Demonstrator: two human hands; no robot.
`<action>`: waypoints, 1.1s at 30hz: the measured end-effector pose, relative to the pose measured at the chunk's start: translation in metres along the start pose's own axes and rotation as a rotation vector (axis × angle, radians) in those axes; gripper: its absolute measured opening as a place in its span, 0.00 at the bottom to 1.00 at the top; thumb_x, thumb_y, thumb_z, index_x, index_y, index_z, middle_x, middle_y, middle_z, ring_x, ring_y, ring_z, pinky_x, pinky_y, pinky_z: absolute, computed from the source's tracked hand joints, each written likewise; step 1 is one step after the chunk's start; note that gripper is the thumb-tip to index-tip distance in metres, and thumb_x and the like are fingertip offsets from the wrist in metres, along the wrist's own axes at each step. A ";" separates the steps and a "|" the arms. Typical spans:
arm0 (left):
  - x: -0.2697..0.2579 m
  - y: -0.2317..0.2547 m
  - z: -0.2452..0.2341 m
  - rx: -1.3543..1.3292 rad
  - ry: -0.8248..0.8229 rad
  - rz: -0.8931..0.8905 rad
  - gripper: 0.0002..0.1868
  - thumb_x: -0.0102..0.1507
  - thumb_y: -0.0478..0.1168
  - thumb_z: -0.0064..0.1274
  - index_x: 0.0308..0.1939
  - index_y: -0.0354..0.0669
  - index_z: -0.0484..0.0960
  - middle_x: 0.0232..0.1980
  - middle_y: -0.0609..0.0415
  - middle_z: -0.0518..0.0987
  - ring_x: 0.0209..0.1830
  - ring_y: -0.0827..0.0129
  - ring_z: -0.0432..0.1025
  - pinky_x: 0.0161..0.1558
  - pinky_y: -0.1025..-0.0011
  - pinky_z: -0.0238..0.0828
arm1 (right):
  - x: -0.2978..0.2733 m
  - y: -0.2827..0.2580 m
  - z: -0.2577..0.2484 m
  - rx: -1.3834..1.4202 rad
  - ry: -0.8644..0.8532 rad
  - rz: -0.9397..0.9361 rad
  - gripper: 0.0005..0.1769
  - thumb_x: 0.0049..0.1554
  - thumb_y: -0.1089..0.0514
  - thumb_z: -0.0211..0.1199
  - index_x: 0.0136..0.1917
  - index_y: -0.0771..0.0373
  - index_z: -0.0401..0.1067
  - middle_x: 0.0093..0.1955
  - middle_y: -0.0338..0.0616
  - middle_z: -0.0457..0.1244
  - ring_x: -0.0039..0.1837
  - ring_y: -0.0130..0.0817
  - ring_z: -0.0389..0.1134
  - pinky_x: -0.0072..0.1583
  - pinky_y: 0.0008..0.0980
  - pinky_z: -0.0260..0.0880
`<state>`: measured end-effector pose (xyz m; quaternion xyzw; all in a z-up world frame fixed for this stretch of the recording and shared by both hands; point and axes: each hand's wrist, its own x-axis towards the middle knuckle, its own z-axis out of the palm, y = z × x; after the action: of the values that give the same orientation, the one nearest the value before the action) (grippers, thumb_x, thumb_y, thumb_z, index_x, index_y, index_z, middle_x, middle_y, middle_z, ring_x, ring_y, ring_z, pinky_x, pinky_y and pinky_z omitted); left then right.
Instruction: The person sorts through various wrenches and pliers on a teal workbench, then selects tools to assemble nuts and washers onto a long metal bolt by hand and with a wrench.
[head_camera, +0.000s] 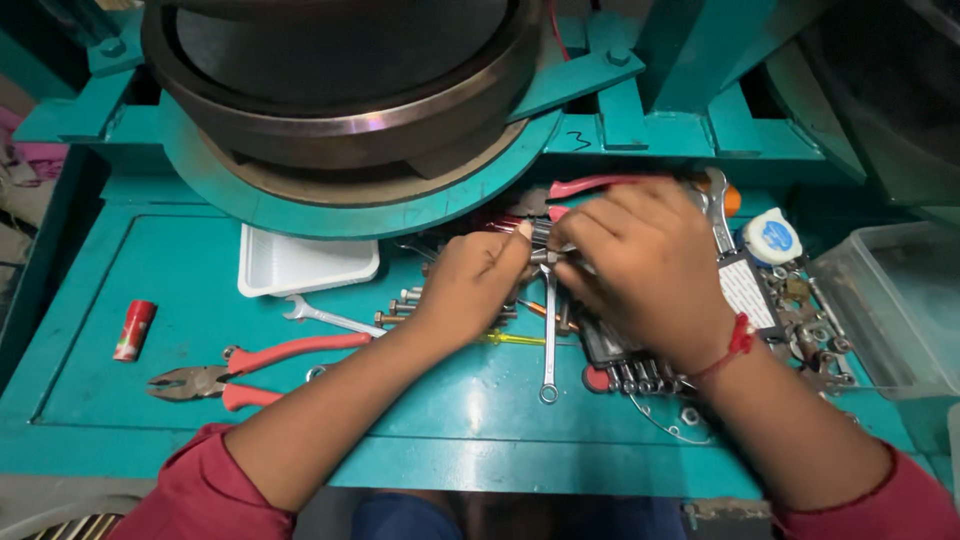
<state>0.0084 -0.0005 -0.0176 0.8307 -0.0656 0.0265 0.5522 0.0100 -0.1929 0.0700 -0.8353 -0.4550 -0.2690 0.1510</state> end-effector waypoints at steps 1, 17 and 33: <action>-0.001 -0.001 0.001 0.020 0.021 -0.006 0.29 0.70 0.56 0.39 0.22 0.40 0.78 0.16 0.56 0.72 0.17 0.70 0.69 0.25 0.65 0.64 | 0.000 0.002 0.000 0.062 -0.068 0.052 0.15 0.48 0.55 0.72 0.46 0.62 0.74 0.43 0.45 0.67 0.46 0.46 0.70 0.49 0.42 0.68; 0.002 -0.007 -0.001 -0.048 -0.039 0.140 0.28 0.73 0.52 0.43 0.25 0.34 0.71 0.18 0.56 0.60 0.21 0.77 0.54 0.23 0.66 0.52 | -0.011 0.024 0.020 0.184 -0.088 0.026 0.15 0.54 0.49 0.70 0.51 0.58 0.81 0.44 0.45 0.72 0.41 0.42 0.72 0.45 0.38 0.70; 0.005 -0.013 0.001 -0.117 -0.068 0.139 0.26 0.73 0.48 0.42 0.23 0.37 0.68 0.19 0.62 0.61 0.21 0.81 0.54 0.23 0.71 0.53 | -0.003 0.009 0.012 -0.011 -0.086 0.024 0.13 0.58 0.47 0.66 0.44 0.58 0.80 0.43 0.39 0.72 0.45 0.39 0.69 0.45 0.38 0.68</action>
<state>0.0153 0.0031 -0.0290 0.7909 -0.1430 0.0325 0.5942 0.0201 -0.1942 0.0584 -0.8523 -0.4496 -0.2334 0.1299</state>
